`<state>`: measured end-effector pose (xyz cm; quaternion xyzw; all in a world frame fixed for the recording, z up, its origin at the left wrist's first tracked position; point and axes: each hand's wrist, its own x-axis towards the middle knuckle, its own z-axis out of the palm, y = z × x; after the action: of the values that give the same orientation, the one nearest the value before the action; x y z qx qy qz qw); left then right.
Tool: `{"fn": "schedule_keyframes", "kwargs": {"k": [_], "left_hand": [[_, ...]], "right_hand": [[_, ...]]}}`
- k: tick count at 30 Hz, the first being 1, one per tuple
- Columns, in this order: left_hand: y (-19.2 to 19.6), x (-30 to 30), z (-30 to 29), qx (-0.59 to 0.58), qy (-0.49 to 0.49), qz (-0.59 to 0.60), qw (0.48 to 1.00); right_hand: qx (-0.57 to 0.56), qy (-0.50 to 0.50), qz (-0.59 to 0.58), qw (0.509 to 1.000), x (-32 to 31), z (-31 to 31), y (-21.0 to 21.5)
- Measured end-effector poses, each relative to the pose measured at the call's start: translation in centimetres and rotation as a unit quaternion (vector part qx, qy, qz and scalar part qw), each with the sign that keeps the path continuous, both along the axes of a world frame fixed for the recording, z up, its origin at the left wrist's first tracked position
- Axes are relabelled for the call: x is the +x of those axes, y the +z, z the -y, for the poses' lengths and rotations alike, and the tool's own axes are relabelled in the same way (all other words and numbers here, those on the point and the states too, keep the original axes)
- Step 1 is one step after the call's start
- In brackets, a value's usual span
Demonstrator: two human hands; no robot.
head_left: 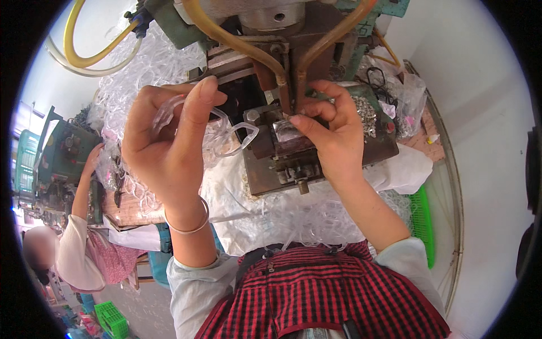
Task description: The person places a sheet of bubble wrap on the workbench, then repeatedly picks up clear plastic frames and small metal components, inserts them into a press machine, and removes the assembled units. The person handles the parts one at a time and places the finished assemblies on the work surface.
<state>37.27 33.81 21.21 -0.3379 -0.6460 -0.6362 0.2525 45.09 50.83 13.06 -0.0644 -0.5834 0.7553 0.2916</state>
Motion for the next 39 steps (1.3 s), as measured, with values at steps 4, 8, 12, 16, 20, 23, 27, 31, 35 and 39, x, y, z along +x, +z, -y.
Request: {"fn": "schedule_keyframes", "kwargs": {"k": [4, 8, 12, 16, 20, 23, 27, 31, 35, 39], "left_hand": [[-1.8, 0.7, 0.9, -0.004, -0.009, -0.087, 0.996], [-4.1, 5.4, 1.0, -0.234, -0.108, -0.389, 0.885], [-6.8, 6.0, -2.4, -0.245, -0.138, -0.355, 0.892], [-6.3, 6.7, -3.3, -0.250, -0.111, -0.343, 0.899], [-6.1, 6.4, -3.3, -0.248, -0.117, -0.308, 0.911], [-6.3, 6.1, -3.6, -0.244, -0.118, -0.310, 0.911], [-6.5, 6.3, -3.5, -0.241, -0.114, -0.305, 0.914], [-7.1, 6.5, -3.0, -0.223, -0.106, -0.320, 0.915], [-8.8, 7.8, -0.5, -0.210, -0.130, -0.270, 0.930], [-9.8, 8.3, 8.0, -0.285, 0.177, -0.202, 0.920]], "right_hand": [[-0.022, 0.073, 0.059, 0.995, 2.8, -0.1, 3.0], [0.086, 0.146, -0.031, 0.985, 4.4, -1.5, 2.1], [0.299, -0.181, 0.107, 0.931, 6.0, -6.9, -5.0], [0.485, -0.200, 0.182, 0.832, 8.1, -8.7, -8.8], [0.372, -0.318, 0.096, 0.867, 6.1, -10.7, -6.0], [0.403, -0.258, 0.154, 0.864, 6.7, -12.7, -7.0], [0.461, -0.220, 0.281, 0.812, 8.2, -10.5, -7.0], [0.600, -0.280, 0.303, 0.685, 7.9, -11.3, -9.6], [0.548, -0.246, 0.359, 0.715, 5.9, -10.5, -8.0], [0.351, -0.247, 0.207, 0.879, 6.4, -11.8, -10.0]]}}
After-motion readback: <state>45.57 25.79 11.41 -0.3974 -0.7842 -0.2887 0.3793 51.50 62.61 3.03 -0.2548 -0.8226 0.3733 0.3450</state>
